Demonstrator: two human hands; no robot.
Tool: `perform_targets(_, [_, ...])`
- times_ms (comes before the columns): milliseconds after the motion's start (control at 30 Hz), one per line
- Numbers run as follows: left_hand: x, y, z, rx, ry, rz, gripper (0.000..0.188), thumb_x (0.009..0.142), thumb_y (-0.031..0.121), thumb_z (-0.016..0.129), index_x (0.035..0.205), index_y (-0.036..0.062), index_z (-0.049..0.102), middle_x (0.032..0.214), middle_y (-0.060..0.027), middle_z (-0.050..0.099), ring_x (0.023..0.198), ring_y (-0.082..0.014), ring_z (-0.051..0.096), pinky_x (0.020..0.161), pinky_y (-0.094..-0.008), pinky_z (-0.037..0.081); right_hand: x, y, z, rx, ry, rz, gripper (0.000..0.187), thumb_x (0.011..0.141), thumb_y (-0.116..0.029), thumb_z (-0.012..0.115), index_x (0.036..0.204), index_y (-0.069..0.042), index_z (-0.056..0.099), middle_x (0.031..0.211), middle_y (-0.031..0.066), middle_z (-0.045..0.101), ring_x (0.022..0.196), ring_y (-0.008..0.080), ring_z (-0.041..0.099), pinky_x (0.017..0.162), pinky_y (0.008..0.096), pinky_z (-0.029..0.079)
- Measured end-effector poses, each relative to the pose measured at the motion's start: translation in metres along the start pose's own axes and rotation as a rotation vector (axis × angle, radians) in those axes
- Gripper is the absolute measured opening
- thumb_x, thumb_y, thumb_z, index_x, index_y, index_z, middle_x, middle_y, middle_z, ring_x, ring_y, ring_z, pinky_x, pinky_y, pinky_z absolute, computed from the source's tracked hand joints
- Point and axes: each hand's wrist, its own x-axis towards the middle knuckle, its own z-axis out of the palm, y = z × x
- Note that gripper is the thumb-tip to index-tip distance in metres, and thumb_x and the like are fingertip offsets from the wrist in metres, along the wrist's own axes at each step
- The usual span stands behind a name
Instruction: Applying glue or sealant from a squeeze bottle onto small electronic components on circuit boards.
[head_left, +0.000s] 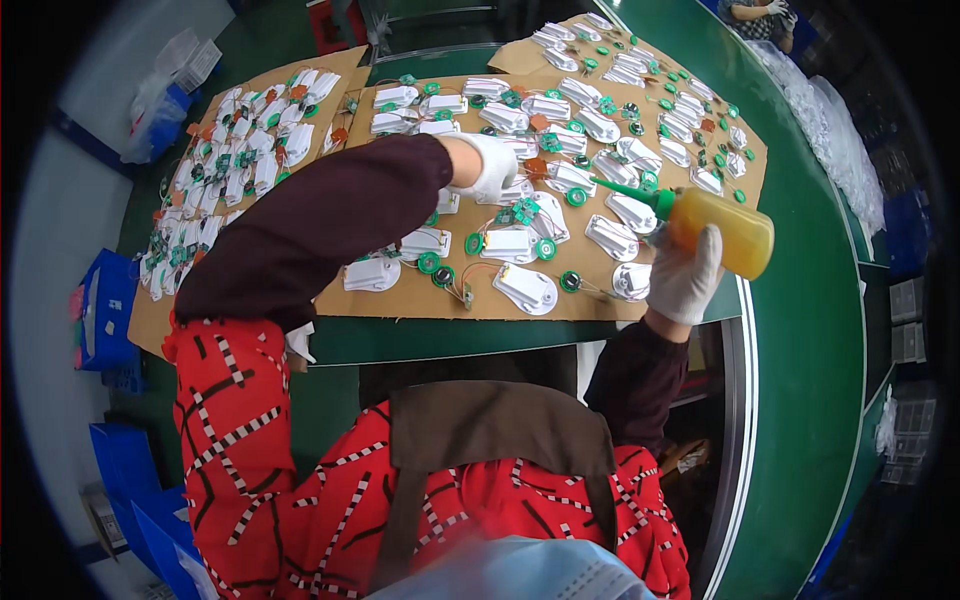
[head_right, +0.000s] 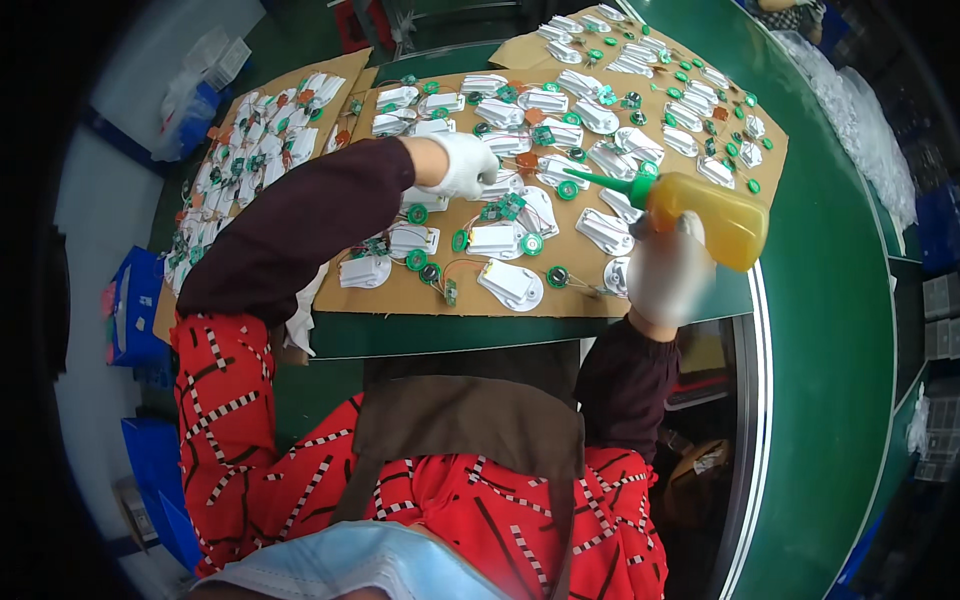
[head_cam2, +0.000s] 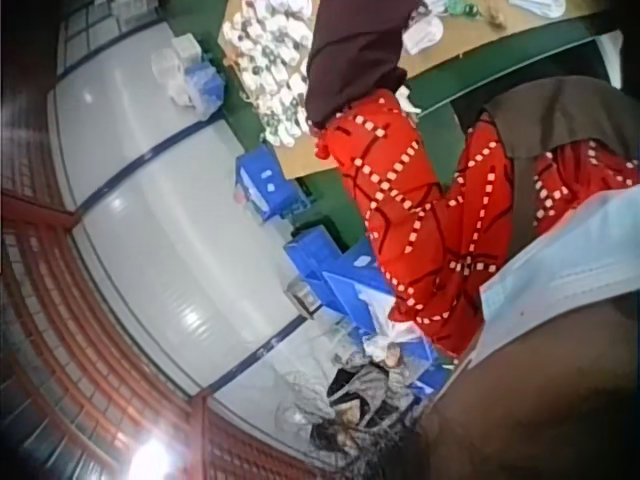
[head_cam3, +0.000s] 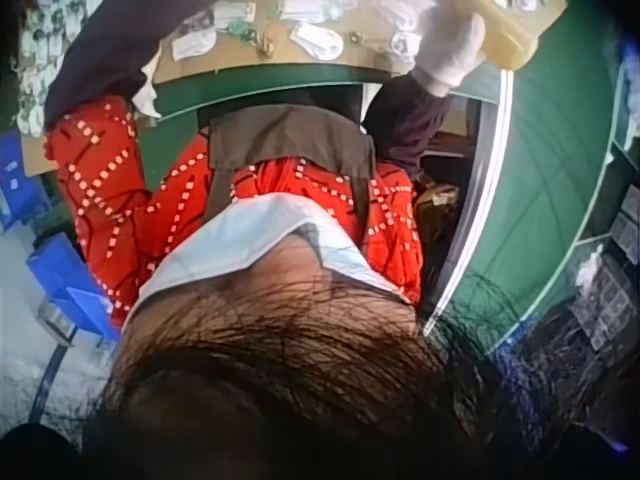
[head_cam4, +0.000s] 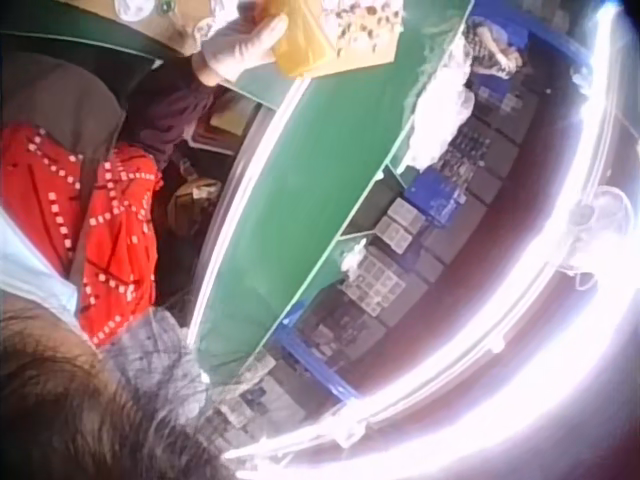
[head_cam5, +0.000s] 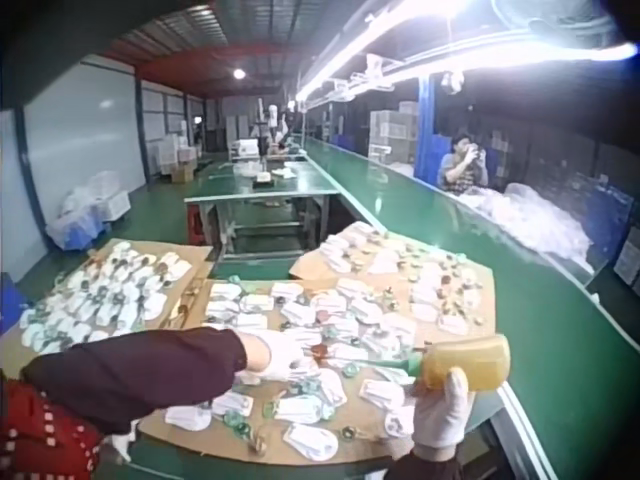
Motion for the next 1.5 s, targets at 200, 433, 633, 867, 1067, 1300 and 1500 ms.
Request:
perform_targets(200, [0.024, 0.006, 0.012, 0.031, 0.108, -0.164, 0.029, 0.069, 0.022, 0.055, 0.092, 0.0051, 0.062, 0.088, -0.0168, 0.062, 0.084, -0.0297, 0.059, 0.072, -0.0359, 0.047, -0.015, -0.022, -0.019, 0.040, 0.104, 0.035, 0.042, 0.082, -0.027, 0.056, 0.113, -0.001, 0.045, 0.103, 0.0135, 0.056, 0.080, 0.0178, 0.058, 0.061, 0.0261, 0.051])
perform_targets(433, [0.013, 0.020, 0.026, 0.041, 0.289, -0.107, 0.026, 0.073, 0.005, 0.054, 0.099, 0.0084, 0.058, 0.102, -0.0143, 0.057, 0.096, -0.0288, 0.056, 0.078, -0.0372, 0.045, -0.020, -0.025, -0.036, 0.070, 0.201, 0.066, 0.039, 0.083, -0.028, 0.055, 0.111, -0.003, 0.045, 0.097, 0.0102, 0.057, 0.071, 0.0174, 0.057, 0.058, 0.0274, 0.049])
perform_targets(633, [0.019, 0.002, 0.043, -0.067, 0.326, -0.114, 0.020, 0.072, 0.015, 0.057, 0.092, 0.0082, 0.057, 0.088, -0.0149, 0.059, 0.085, -0.0302, 0.058, 0.075, -0.0374, 0.045, -0.019, -0.022, -0.021, 0.048, 0.173, 0.090, 0.039, 0.082, -0.028, 0.055, 0.111, -0.003, 0.046, 0.096, 0.0095, 0.058, 0.072, 0.0171, 0.057, 0.059, 0.0274, 0.048])
perform_targets(867, [0.014, -0.012, 0.034, -0.326, 0.409, -0.305, 0.024, 0.070, 0.016, 0.057, 0.092, 0.0057, 0.059, 0.094, -0.0177, 0.060, 0.090, -0.0315, 0.057, 0.077, -0.0366, 0.046, -0.020, -0.012, -0.001, -0.011, 0.088, 0.116, 0.038, 0.083, -0.027, 0.055, 0.111, -0.004, 0.045, 0.099, 0.0104, 0.057, 0.081, 0.0171, 0.057, 0.060, 0.0275, 0.048])
perform_targets(1067, [0.022, -0.033, 0.049, -0.321, 0.494, -0.242, 0.023, 0.068, 0.005, 0.057, 0.090, 0.0035, 0.063, 0.091, -0.0188, 0.061, 0.086, -0.0314, 0.059, 0.075, -0.0355, 0.047, -0.023, 0.011, 0.039, -0.091, -0.118, 0.187, 0.039, 0.082, -0.018, 0.055, 0.114, -0.004, 0.040, 0.101, 0.0121, 0.054, 0.082, 0.0195, 0.056, 0.057, 0.0278, 0.048])
perform_targets(1300, [0.009, -0.023, 0.042, 0.048, 0.395, -0.191, 0.022, 0.074, 0.009, 0.051, 0.092, 0.0023, 0.061, 0.094, -0.0184, 0.060, 0.086, -0.0318, 0.059, 0.073, -0.0363, 0.048, -0.020, 0.030, 0.064, -0.206, -0.151, 0.252, 0.037, 0.078, -0.010, 0.057, 0.112, -0.002, 0.042, 0.099, 0.0102, 0.054, 0.078, 0.0173, 0.057, 0.052, 0.0256, 0.047])
perform_targets(1500, [0.010, -0.043, 0.043, -0.290, 0.411, -0.092, 0.025, 0.074, 0.012, 0.049, 0.094, 0.0020, 0.059, 0.092, -0.0186, 0.060, 0.086, -0.0318, 0.057, 0.074, -0.0360, 0.046, -0.019, 0.029, 0.052, -0.150, -0.111, 0.220, 0.037, 0.079, -0.010, 0.057, 0.112, -0.002, 0.042, 0.100, 0.0108, 0.053, 0.081, 0.0175, 0.057, 0.054, 0.0235, 0.047])
